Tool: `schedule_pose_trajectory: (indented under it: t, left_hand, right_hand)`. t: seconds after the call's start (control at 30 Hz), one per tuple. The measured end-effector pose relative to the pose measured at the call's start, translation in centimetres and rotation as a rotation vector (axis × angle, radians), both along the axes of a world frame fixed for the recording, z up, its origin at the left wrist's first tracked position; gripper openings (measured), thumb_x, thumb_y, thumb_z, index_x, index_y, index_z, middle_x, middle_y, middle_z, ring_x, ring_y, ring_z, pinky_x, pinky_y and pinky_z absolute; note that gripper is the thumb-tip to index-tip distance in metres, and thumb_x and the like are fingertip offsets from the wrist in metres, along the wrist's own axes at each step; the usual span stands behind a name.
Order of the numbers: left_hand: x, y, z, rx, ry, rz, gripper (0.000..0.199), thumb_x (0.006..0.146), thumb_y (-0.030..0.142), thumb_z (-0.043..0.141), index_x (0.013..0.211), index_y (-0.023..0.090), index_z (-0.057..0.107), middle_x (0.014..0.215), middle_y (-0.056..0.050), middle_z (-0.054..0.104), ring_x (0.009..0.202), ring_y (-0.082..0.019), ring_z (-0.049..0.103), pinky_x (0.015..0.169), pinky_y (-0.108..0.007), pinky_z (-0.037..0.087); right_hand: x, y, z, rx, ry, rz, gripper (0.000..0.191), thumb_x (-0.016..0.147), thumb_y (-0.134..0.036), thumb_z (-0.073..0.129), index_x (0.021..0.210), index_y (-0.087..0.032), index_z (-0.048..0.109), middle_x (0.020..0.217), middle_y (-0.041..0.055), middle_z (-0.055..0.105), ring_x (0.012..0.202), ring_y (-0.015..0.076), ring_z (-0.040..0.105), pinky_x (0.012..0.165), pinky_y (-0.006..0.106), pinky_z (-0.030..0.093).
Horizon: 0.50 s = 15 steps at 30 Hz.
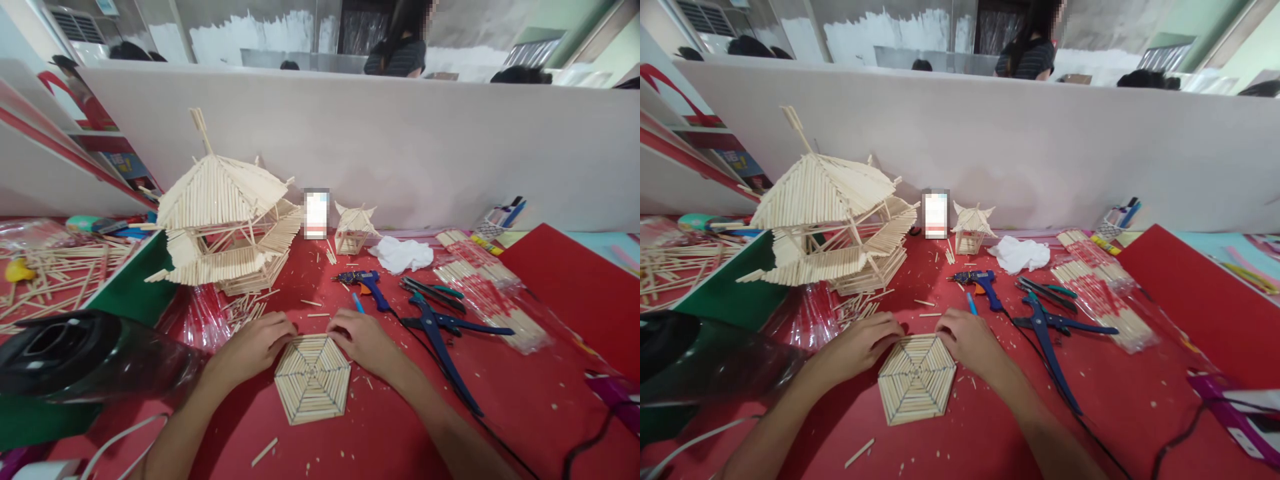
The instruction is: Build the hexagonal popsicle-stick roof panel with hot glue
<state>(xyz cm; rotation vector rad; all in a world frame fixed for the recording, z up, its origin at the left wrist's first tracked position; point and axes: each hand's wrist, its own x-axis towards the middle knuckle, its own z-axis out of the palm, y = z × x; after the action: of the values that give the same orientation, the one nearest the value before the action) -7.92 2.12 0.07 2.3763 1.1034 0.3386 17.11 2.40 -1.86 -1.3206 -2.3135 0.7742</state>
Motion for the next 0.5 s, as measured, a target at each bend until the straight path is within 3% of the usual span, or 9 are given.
schedule_pose_trajectory:
  t: [0.13,0.27,0.5]
  left_hand:
    - [-0.3,-0.2,0.6,-0.043,0.002,0.072,0.02,0.095,0.026,0.046,0.105,0.024,0.063,0.102,-0.004,0.065,0.093,-0.018,0.06,0.084,-0.03,0.045]
    - [-0.6,-0.4,1.0,-0.102,0.063,0.1,0.024,0.09,0.037,0.056,0.112,0.028,0.06,0.109,-0.003,0.063,0.1,-0.021,0.059,0.086,-0.034,0.045]
    - [0.5,-0.4,-0.2,-0.07,-0.004,0.099,0.029,0.092,0.035,0.052,0.12,0.027,0.059,0.111,-0.006,0.061,0.1,-0.02,0.058,0.088,-0.034,0.046]
  right_hand:
    - [0.2,-0.4,0.3,-0.022,0.033,-0.044,0.01,0.088,-0.024,0.059,0.095,-0.021,0.066,0.09,0.0024,0.065,0.08,0.0152,0.059,0.071,0.026,0.041]
    - [0.2,-1.0,0.1,-0.043,0.047,-0.033,0.02,0.086,-0.031,0.064,0.105,-0.022,0.066,0.1,0.0045,0.066,0.089,0.0181,0.06,0.077,0.028,0.044]
    - [-1.1,-1.3,-0.9,0.046,0.026,-0.028,0.02,0.088,-0.029,0.062,0.107,-0.022,0.066,0.103,0.0048,0.064,0.1,0.0195,0.057,0.089,0.033,0.043]
